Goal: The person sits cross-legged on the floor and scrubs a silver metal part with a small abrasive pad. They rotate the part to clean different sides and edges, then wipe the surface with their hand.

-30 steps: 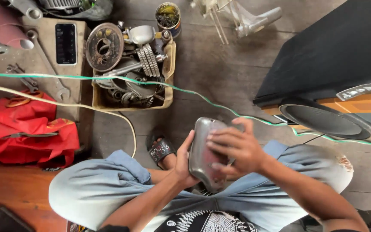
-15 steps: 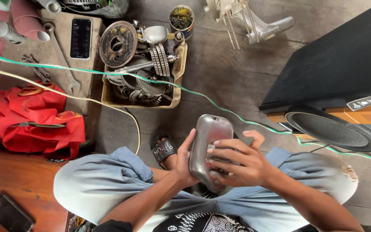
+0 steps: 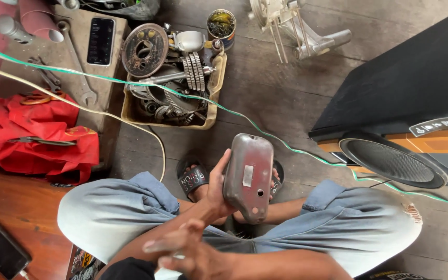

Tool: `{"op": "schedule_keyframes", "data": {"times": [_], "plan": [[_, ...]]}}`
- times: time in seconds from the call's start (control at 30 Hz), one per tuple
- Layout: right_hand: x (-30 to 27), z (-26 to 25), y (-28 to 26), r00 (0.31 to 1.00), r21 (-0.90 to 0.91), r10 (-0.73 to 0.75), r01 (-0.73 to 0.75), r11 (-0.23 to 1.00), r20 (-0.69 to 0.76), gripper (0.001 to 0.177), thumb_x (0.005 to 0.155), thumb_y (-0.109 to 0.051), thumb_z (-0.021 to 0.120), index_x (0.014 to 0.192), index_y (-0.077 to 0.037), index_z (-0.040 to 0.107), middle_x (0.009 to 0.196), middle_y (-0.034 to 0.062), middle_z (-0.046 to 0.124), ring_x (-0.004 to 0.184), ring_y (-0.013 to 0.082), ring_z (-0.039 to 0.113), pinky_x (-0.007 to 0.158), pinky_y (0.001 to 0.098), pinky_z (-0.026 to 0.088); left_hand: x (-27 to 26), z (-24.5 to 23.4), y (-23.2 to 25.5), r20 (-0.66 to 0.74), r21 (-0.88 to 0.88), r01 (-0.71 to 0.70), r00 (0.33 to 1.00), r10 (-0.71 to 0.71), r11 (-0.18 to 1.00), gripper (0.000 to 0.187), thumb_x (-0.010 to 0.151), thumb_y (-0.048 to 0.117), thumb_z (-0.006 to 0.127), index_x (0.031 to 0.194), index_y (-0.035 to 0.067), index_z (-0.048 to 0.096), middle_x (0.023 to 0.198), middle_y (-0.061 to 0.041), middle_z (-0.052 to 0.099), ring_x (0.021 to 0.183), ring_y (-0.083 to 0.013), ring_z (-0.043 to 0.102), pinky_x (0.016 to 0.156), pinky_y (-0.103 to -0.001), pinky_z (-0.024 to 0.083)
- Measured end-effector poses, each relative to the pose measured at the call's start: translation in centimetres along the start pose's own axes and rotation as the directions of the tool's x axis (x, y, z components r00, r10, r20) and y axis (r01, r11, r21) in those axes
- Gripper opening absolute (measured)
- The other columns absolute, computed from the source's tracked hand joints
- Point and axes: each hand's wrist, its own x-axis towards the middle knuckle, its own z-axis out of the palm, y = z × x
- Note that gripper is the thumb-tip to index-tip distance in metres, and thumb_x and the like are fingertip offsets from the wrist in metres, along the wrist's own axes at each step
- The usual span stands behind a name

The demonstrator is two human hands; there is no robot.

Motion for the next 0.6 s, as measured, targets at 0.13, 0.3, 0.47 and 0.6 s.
{"op": "schedule_keyframes", "data": {"times": [0.13,0.3,0.47,0.6], "plan": [[0.7,4.6,-1.5,0.989,-0.007,0.076,-0.077,0.997,-0.126,0.061,0.117,-0.034,0.007,0.121,-0.005,0.061,0.114,0.0019,0.075,0.105,0.0043,0.065,0.111,0.0303,0.02,-0.1,0.1,-0.2,-0.017,0.008,-0.008,1.0,0.008,1.0,0.082,0.102,0.062,0.039,0.145,-0.008,0.049,0.127,-0.026,0.064,0.103,-0.0359,0.068,0.088,-0.05,0.057],[-2.6,10.3,0.5,0.766,-0.148,-0.074,-0.029,0.989,-0.638,0.029,0.106,-0.011,0.048,0.084,-0.011,0.068,0.072,-0.0042,0.079,0.072,0.0045,0.069,0.103,0.037,0.028,0.6,2.0,0.3,-0.407,-0.154,0.018,0.91,-0.08,0.988,0.079,0.091,0.063,0.067,0.117,-0.012,0.064,0.108,-0.038,0.067,0.094,-0.0598,0.067,0.087,-0.078,0.048],[-1.5,8.1,0.1,0.86,-0.147,-0.051,-0.027,0.989,-0.508,0.025,0.108,-0.013,0.043,0.094,-0.012,0.064,0.081,-0.0025,0.079,0.082,0.0045,0.068,0.107,0.0357,0.027,-0.2,-0.3,-0.6,0.003,-0.021,0.013,1.0,-0.013,1.0,0.08,0.103,0.061,0.04,0.149,-0.004,0.046,0.129,-0.026,0.063,0.106,-0.0358,0.067,0.089,-0.051,0.056],[0.8,3.3,0.4,0.906,0.109,-0.079,0.136,0.985,-0.415,0.032,0.109,-0.039,0.036,0.127,-0.015,0.048,0.129,0.0299,0.058,0.117,0.0397,0.059,0.106,0.0586,0.027,0.1,-0.7,-0.5,0.011,-0.011,0.016,1.0,-0.016,1.0,0.082,0.103,0.064,0.038,0.147,-0.005,0.048,0.128,-0.025,0.063,0.104,-0.0347,0.068,0.089,-0.05,0.056]]}}
